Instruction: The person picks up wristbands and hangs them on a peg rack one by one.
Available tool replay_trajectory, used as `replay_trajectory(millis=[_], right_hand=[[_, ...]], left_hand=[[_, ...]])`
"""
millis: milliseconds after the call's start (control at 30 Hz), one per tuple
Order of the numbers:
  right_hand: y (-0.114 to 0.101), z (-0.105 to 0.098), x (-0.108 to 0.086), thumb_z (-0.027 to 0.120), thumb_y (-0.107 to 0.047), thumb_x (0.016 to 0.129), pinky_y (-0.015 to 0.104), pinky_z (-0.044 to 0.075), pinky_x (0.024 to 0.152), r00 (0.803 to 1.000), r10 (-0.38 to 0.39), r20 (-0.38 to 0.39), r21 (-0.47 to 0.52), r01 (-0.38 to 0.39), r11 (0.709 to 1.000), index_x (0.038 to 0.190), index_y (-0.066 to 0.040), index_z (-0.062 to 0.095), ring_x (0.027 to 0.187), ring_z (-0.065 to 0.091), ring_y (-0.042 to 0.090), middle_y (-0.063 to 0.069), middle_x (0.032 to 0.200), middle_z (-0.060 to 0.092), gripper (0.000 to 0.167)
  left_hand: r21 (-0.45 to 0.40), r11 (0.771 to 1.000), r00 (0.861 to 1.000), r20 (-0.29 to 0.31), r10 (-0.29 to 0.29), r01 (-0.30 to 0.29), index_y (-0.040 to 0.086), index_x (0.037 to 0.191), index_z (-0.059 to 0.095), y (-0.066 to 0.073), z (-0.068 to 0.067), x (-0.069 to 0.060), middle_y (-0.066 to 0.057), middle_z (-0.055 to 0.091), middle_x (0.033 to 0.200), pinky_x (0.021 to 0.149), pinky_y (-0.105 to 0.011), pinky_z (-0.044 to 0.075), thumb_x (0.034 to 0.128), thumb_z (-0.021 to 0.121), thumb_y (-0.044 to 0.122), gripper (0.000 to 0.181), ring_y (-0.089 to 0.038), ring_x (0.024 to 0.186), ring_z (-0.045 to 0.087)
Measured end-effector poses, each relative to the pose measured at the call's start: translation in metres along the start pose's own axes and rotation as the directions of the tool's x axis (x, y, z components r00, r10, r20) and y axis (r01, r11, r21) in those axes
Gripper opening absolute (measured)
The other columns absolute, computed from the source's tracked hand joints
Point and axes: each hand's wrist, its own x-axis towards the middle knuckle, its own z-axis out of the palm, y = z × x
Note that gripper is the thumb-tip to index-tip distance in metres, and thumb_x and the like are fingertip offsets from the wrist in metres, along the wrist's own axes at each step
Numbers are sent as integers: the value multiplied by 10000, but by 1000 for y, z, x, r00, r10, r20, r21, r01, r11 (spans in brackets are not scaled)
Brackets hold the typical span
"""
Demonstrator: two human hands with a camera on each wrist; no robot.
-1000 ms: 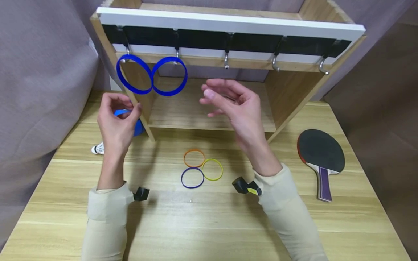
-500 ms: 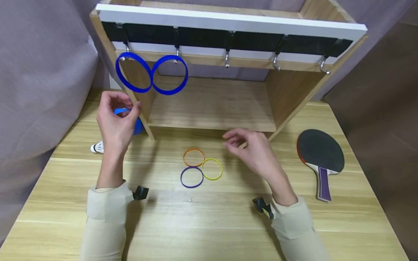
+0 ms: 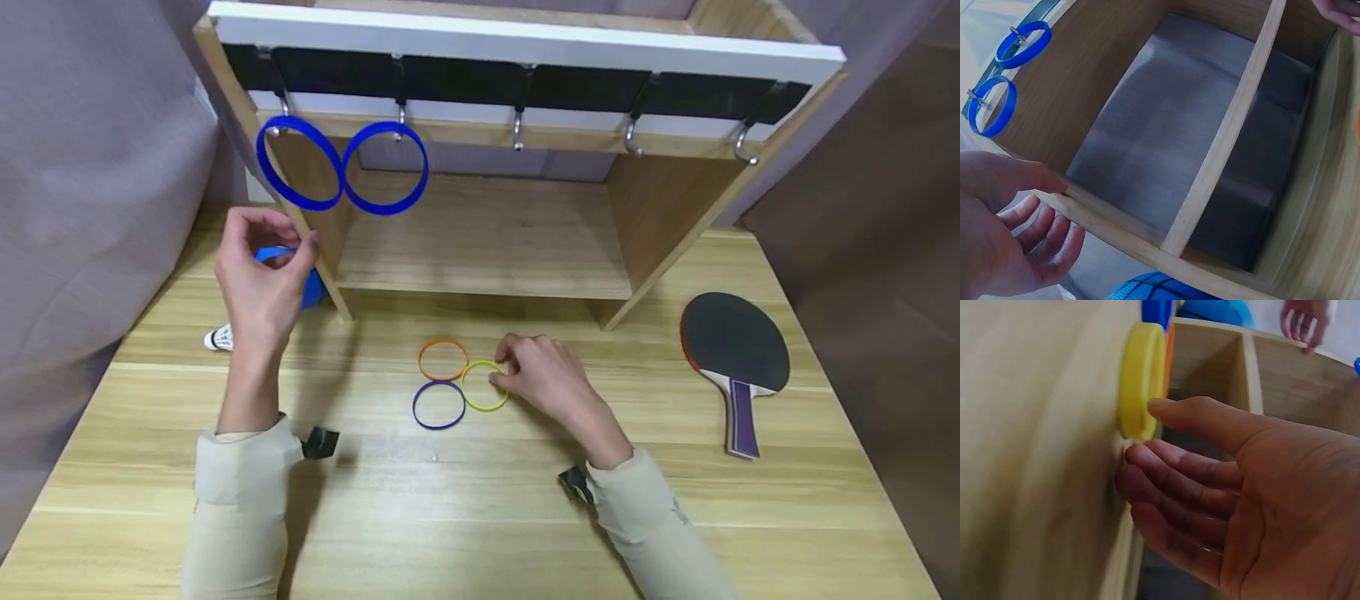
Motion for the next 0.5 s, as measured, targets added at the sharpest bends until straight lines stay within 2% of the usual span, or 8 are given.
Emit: replay_trajectory(millis=[267, 500], right_hand=[[8, 2, 2, 753, -117, 783, 330, 482, 566, 1000, 8, -11, -48, -8, 999, 902, -136, 683, 671, 579, 112, -77, 738, 617, 140], [12, 0, 2, 753, -112, 789, 369, 501, 616, 1000, -4, -24, -18, 3, 1000, 901, -146, 693, 686, 590, 106, -88, 745, 630, 132]], left_hand=[[-4, 1000, 1000, -2, 8, -8, -111, 1015, 531, 0, 0, 0, -136, 591, 893, 654, -195, 511, 828, 710, -8, 278, -199, 817, 593], [1, 1000, 1000, 3, 10, -10, -117, 1024, 527, -1, -1, 0, -140, 598, 903, 658, -194, 514, 831, 711, -4, 290, -206, 823, 598]])
